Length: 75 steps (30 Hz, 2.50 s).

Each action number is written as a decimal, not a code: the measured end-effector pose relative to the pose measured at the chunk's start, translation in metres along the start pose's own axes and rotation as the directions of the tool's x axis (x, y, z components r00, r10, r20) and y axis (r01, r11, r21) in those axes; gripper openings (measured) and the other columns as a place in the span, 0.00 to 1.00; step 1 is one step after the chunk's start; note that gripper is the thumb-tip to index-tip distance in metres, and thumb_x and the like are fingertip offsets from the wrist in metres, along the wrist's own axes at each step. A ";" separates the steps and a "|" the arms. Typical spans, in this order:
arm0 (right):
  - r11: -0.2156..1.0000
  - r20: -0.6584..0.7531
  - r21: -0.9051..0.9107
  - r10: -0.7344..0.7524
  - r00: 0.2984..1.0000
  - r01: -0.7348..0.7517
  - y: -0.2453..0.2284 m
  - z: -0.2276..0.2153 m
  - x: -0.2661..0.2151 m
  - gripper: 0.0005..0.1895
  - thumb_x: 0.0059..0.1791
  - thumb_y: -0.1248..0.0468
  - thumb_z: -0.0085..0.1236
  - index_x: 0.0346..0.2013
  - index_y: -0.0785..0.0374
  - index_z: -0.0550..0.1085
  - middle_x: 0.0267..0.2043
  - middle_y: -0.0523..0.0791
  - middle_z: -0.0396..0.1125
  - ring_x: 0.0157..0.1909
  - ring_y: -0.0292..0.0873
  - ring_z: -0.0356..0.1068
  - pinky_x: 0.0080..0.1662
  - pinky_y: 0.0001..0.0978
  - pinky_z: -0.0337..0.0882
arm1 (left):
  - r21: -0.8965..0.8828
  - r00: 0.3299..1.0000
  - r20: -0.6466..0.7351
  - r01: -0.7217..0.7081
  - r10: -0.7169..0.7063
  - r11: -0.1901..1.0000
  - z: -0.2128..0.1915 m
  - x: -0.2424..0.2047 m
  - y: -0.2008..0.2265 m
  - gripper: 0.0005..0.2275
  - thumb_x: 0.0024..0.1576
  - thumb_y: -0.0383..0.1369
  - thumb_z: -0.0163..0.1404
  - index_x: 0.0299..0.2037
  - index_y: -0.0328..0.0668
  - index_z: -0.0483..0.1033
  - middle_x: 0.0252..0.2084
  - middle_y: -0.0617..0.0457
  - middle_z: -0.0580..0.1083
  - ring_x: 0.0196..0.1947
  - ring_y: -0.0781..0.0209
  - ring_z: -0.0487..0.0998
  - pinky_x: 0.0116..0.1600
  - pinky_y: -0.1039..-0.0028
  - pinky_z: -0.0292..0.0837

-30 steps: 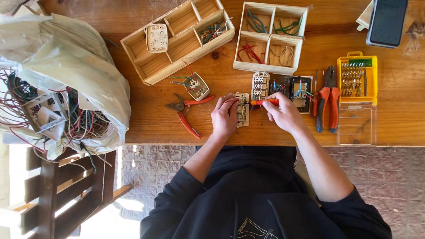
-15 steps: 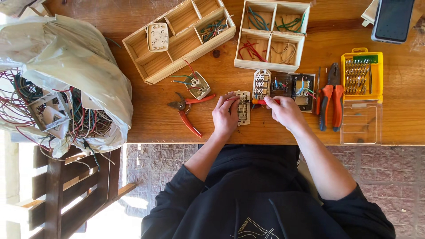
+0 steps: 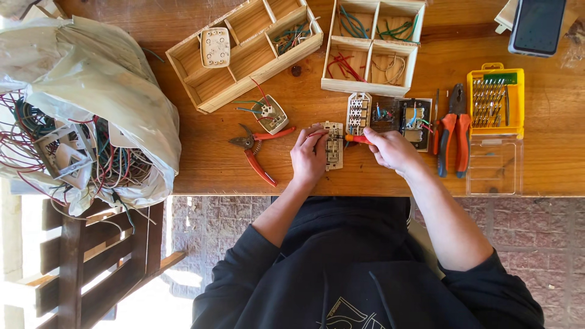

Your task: The person assembles electrical components on a wooden workbench. They insert wires into terminal blocks, secure them with a screwdriver, and use wire cutters to trim excess wire. The person handles multiple small electrical boxes and wires throughout the process.

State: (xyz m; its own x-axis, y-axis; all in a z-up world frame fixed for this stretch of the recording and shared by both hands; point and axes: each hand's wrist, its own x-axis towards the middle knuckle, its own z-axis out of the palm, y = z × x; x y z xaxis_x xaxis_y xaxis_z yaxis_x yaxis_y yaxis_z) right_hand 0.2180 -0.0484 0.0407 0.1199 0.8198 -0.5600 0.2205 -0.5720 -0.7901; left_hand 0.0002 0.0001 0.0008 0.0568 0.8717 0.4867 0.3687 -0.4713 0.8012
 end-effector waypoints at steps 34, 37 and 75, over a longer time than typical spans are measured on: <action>0.729 -0.271 -0.630 -0.530 0.804 0.269 0.067 0.007 -0.034 0.15 0.47 0.57 0.69 0.46 0.54 0.79 0.47 0.44 0.70 0.38 0.55 0.76 0.40 0.49 0.77 | -0.048 0.993 0.120 0.016 -0.011 0.999 -0.007 0.001 0.006 0.08 0.60 0.26 0.52 0.47 0.44 0.81 0.49 0.51 0.77 0.56 0.43 0.78 0.56 0.59 0.76; 0.685 -0.270 -0.680 -0.566 0.779 0.262 0.065 0.012 -0.038 0.17 0.46 0.57 0.70 0.47 0.55 0.78 0.50 0.43 0.67 0.44 0.56 0.75 0.43 0.51 0.78 | -0.028 0.991 0.136 0.007 -0.003 1.000 -0.009 0.001 0.007 0.08 0.60 0.26 0.53 0.47 0.43 0.80 0.50 0.49 0.77 0.56 0.42 0.78 0.57 0.57 0.76; 0.313 0.351 -0.730 -0.591 0.727 0.607 -0.177 -0.037 0.099 0.06 0.55 0.69 0.56 0.40 0.65 0.81 0.34 0.53 0.77 0.30 0.52 0.76 0.40 0.44 0.77 | 0.157 0.980 0.195 -0.001 -0.030 0.988 -0.006 0.009 0.008 0.19 0.60 0.27 0.47 0.61 0.28 0.70 0.64 0.35 0.69 0.66 0.32 0.68 0.67 0.49 0.65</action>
State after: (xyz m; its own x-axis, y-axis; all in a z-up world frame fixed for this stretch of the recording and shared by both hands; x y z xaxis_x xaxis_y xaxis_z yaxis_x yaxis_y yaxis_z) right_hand 0.2270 0.1344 0.1343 -0.3825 0.9235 -0.0277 0.8488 0.3394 -0.4053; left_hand -0.0020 0.0028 0.0138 0.2260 0.8948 0.3850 0.5097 -0.4454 0.7361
